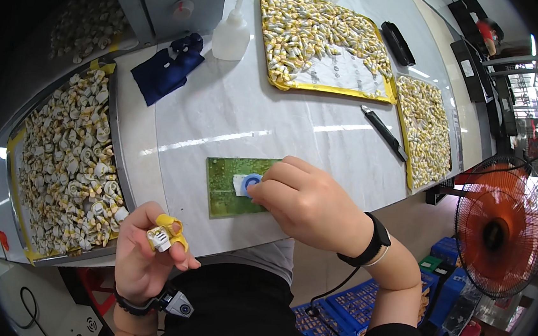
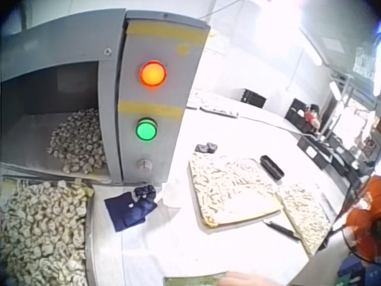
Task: The person sits at a workstation and repeatedly picks up small white and yellow components from a tray. They manipulate the parts with their fingers, often using yellow finger cots, and place the assembled units onto a green mat. The process involves picking, aligning, and pressing the components together.
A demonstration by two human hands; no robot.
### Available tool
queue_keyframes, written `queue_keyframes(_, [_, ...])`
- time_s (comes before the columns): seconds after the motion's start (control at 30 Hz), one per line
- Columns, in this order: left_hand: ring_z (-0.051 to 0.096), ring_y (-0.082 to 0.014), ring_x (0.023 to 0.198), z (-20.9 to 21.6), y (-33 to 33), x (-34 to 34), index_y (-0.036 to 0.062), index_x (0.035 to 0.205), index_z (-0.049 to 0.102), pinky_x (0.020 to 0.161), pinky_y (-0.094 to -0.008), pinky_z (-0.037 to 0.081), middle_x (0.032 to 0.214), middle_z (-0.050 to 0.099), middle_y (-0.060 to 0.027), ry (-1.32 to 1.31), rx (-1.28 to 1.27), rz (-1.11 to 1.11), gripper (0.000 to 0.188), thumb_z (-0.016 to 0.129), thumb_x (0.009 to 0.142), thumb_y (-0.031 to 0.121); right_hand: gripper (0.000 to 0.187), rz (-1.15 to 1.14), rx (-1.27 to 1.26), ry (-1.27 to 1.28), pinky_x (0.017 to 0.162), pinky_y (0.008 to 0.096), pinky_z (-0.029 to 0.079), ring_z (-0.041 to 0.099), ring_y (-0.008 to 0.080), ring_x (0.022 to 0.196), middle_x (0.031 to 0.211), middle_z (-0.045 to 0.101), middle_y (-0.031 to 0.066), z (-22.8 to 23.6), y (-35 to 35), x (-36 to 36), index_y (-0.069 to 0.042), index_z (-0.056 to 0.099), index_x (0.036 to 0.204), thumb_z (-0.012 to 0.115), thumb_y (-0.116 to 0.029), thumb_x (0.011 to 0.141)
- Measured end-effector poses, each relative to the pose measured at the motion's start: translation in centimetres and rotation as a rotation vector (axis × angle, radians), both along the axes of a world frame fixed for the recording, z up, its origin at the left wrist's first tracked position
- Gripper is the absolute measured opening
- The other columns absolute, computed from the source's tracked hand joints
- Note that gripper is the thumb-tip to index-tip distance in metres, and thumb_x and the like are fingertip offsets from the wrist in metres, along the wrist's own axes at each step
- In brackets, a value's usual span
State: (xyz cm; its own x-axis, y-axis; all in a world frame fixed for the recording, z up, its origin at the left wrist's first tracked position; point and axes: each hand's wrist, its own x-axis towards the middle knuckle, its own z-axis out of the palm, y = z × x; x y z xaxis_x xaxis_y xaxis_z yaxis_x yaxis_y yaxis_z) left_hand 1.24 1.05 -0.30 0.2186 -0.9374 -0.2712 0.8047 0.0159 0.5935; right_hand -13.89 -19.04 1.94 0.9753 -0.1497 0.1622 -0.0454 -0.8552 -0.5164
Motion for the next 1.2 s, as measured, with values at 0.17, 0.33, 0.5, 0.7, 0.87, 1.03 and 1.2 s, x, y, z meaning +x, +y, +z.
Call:
queue_keyframes(0.17, [0.066, -0.0208, 0.075, -0.3, -0.4, -0.2, -0.0044, 0.099, 0.051, 0.074, -0.0372, 0.056, 0.082, 0.065, -0.0145, 0.161, -0.025, -0.128, 0.042, 0.063, 0.087, 0.034, 0.02, -0.112, 0.138, -0.113, 0.055, 0.0296, 0.046, 0.059, 0.0203, 0.062, 0.072, 0.062, 0.0071, 1.8, 1.2, 0.3, -0.003, 0.067, 0.083, 0.071, 0.005, 0.066])
queue_keyframes(0.33, [0.066, -0.0195, 0.075, -0.2, -0.8, -0.3, -0.0036, 0.096, 0.052, 0.071, -0.0307, 0.054, 0.081, 0.065, -0.0145, 0.256, -0.037, -0.286, 0.037, 0.059, 0.091, 0.032, 0.02, -0.067, 0.339, -0.288, 0.053, 0.0266, 0.047, 0.059, 0.0174, 0.059, 0.069, 0.064, 0.0064, 4.0, 2.8, 1.7, -0.003, 0.068, 0.078, 0.076, 0.003, 0.061])
queue_keyframes(0.5, [0.066, -0.0181, 0.073, -0.1, -1.1, -0.4, -0.002, 0.095, 0.052, 0.07, -0.03, 0.055, 0.08, 0.064, -0.0123, 0.354, -0.021, -0.39, 0.033, 0.057, 0.092, 0.031, 0.016, 0.037, 0.261, -0.371, 0.053, 0.0262, 0.048, 0.059, 0.0173, 0.06, 0.071, 0.063, 0.0043, 3.3, 2.9, 2.3, -0.005, 0.071, 0.078, 0.071, -0.001, 0.063])
queue_keyframes(0.7, [0.065, -0.0148, 0.071, -0.1, -1.3, -0.5, -0.0007, 0.094, 0.052, 0.072, -0.0324, 0.056, 0.08, 0.064, -0.0107, 0.497, -0.055, -0.442, 0.03, 0.056, 0.093, 0.028, 0.012, 0.12, 0.225, -0.391, 0.053, 0.0259, 0.049, 0.06, 0.0177, 0.062, 0.072, 0.062, 0.0049, 3.1, 2.9, 2.8, -0.005, 0.071, 0.075, 0.066, -0.004, 0.064])
queue_keyframes(0.87, [0.064, -0.0131, 0.07, -0.1, -1.5, -0.3, -0.0009, 0.094, 0.053, 0.073, -0.0331, 0.056, 0.082, 0.063, -0.0098, 0.479, -0.102, -0.46, 0.027, 0.056, 0.093, 0.026, 0.011, 0.135, 0.253, -0.433, 0.053, 0.026, 0.05, 0.06, 0.018, 0.061, 0.072, 0.063, 0.0055, 3.0, 2.9, 2.9, -0.004, 0.071, 0.074, 0.066, -0.004, 0.065])
queue_keyframes(1.03, [0.064, -0.0131, 0.078, 1.7, -1.6, -0.3, -0.0039, 0.095, 0.055, 0.077, -0.0287, 0.053, 0.086, 0.064, -0.0091, 0.142, -0.041, -0.249, 0.021, 0.065, 0.087, 0.013, 0.017, 0.129, 0.278, -0.399, 0.057, 0.0284, 0.05, 0.06, 0.0215, 0.066, 0.08, 0.062, 0.0092, 3.6, 2.8, 2.3, 0.001, 0.068, 0.085, 0.066, -0.002, 0.068])
queue_keyframes(1.2, [0.064, -0.0141, 0.085, 2.5, -1.5, -0.5, -0.0056, 0.096, 0.059, 0.079, -0.0261, 0.051, 0.091, 0.065, -0.0102, -0.367, -0.111, -0.004, 0.027, 0.075, 0.076, 0.003, 0.023, 0.095, 0.194, -0.427, 0.057, 0.0277, 0.049, 0.059, 0.0206, 0.068, 0.082, 0.062, 0.0091, 4.1, 3.1, 1.4, 0.001, 0.068, 0.089, 0.067, -0.002, 0.066])
